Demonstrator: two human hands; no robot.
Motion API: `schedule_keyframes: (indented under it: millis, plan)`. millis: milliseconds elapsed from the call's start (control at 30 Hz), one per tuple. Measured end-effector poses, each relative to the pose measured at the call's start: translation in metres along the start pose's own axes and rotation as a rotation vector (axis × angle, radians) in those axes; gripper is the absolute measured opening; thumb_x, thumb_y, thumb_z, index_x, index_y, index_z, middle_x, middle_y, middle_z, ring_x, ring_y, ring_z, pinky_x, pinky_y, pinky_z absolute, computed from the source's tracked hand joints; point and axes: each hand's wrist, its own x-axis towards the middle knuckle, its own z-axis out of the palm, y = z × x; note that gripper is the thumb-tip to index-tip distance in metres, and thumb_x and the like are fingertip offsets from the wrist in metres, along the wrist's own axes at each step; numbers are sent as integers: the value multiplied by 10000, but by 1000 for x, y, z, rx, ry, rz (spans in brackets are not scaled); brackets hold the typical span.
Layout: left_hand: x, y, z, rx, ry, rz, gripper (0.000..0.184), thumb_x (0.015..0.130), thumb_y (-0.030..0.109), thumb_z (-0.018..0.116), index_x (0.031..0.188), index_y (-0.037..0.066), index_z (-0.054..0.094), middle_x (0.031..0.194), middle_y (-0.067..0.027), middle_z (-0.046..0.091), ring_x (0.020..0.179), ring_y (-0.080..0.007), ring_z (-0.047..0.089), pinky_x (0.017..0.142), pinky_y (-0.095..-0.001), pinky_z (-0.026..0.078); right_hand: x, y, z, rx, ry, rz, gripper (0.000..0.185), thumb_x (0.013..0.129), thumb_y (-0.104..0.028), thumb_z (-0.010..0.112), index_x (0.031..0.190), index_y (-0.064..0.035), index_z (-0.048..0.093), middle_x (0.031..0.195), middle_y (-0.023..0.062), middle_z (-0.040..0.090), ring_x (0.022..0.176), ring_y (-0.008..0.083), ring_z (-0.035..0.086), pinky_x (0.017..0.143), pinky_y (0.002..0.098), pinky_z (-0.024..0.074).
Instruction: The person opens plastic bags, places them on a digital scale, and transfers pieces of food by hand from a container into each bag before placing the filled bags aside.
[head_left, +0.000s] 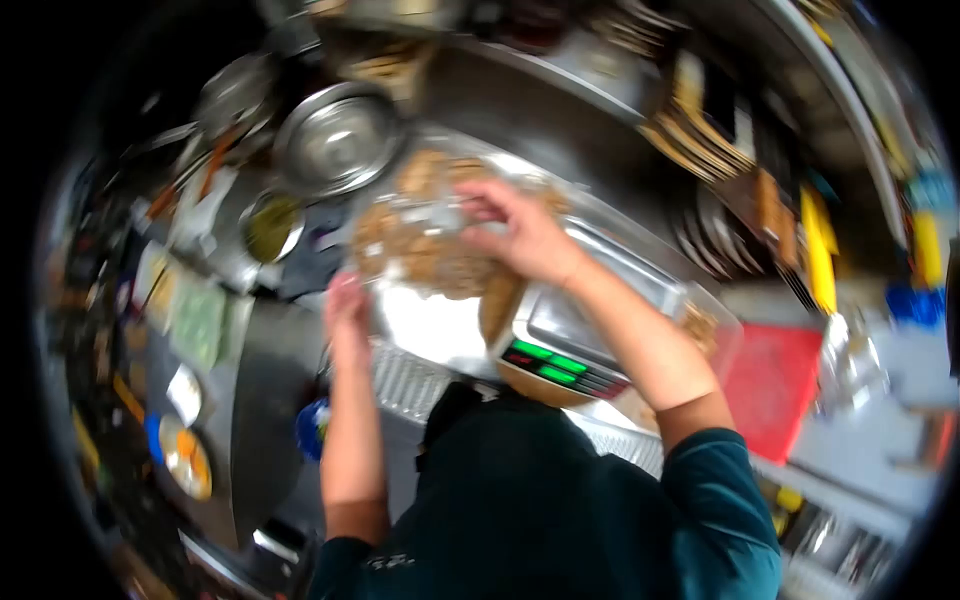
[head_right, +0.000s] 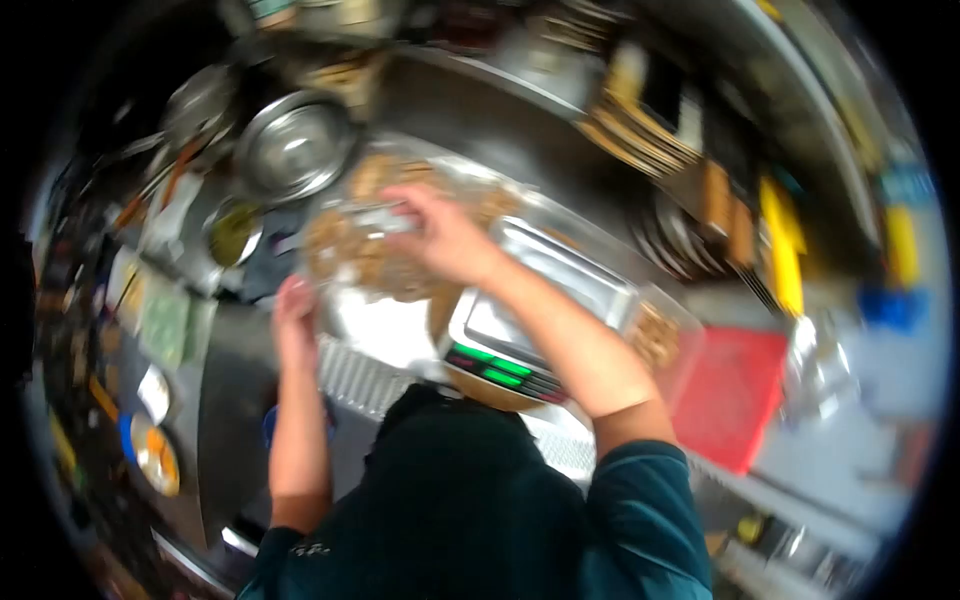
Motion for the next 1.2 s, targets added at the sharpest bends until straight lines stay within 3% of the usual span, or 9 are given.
schedule_keyframes:
  millis: [100, 233, 333, 367, 500, 900, 1000, 1100, 1200]
  plan:
    - [-2, -5, -21, 137, 51, -7, 547, 901, 65, 599, 1431, 13, 474, 1366, -119, 562, 1241, -226, 552, 1055, -397, 461, -103, -27, -49, -103, 75, 14, 519, 886, -74, 738, 1377, -82, 572, 1125, 74, 672, 997, 173, 674, 889, 304, 537]
    - [-10, -14, -49, 111, 187, -55, 558, 910, 108, 575, 1439, -13, 445, 1382, -146, 526, 1261, -244, 516, 1037, -390, 443, -251, -28, -114, -577, 198, 448, 449, 884, -170, 750, 1303, -58, 633, 1161, 158, 713, 972, 239, 717, 818, 337, 576]
    - [-4, -16, -48, 160, 221, 0, 524, 926, 108, 517, 1428, -24, 446, 1349, -157, 550, 1218, -243, 545, 1026, -391, 451, -350, -43, -175, -761, 683, 794, 373, 852, -133, 724, 1209, -36, 674, 1071, 201, 718, 955, 339, 709, 841, 415, 563]
    - [1, -16, -38, 156, 204, 43, 514, 932, 105, 505, 1425, -27, 446, 1344, -158, 557, 1213, -243, 551, 1021, -393, 456, -394, -29, -196, -1036, 814, 734, 334, 841, -114, 719, 1164, -35, 680, 1032, 184, 722, 912, 362, 703, 800, 439, 563]
    - [-1, 7, 23, 141, 116, 185, 427, 992, 64, 417, 1403, -44, 456, 1324, -168, 590, 1198, -256, 578, 1030, -401, 465, -471, -45, -230, -1411, 1058, 779, 288, 839, -93, 699, 1125, -65, 684, 1057, 157, 702, 893, 362, 692, 767, 454, 555]
    - [-76, 0, 149, 254, -232, 365, 350, 1003, 11, 428, 1335, -63, 510, 1314, -184, 594, 1228, -269, 587, 1049, -407, 473, -467, -31, -273, -1745, 947, 680, 219, 912, -47, 552, 1098, -97, 656, 1009, 134, 634, 812, 343, 692, 694, 458, 557]
    - [-84, -5, 153, 244, -283, 350, 358, 983, -3, 426, 1322, -71, 520, 1311, -191, 598, 1232, -266, 587, 1042, -405, 475, -464, -23, -291, -1760, 748, 950, 147, 876, -36, 570, 1010, -58, 624, 1001, 144, 625, 825, 330, 699, 688, 431, 572]
    - [-85, -5, 150, 248, -306, 345, 360, 981, -4, 419, 1318, -74, 523, 1335, -199, 589, 1248, -278, 581, 1048, -413, 471, -474, -26, -303, -1725, 701, 938, 112, 878, -53, 573, 977, -78, 619, 968, 139, 629, 822, 334, 696, 686, 447, 567]
    - [-95, 1, 150, 267, -274, 361, 351, 1001, 7, 413, 1327, -74, 515, 1363, -207, 577, 1268, -292, 571, 1049, -419, 473, -472, -37, -295, -1680, 881, 903, 57, 892, -82, 578, 938, -90, 610, 948, 135, 636, 797, 345, 690, 674, 470, 557]
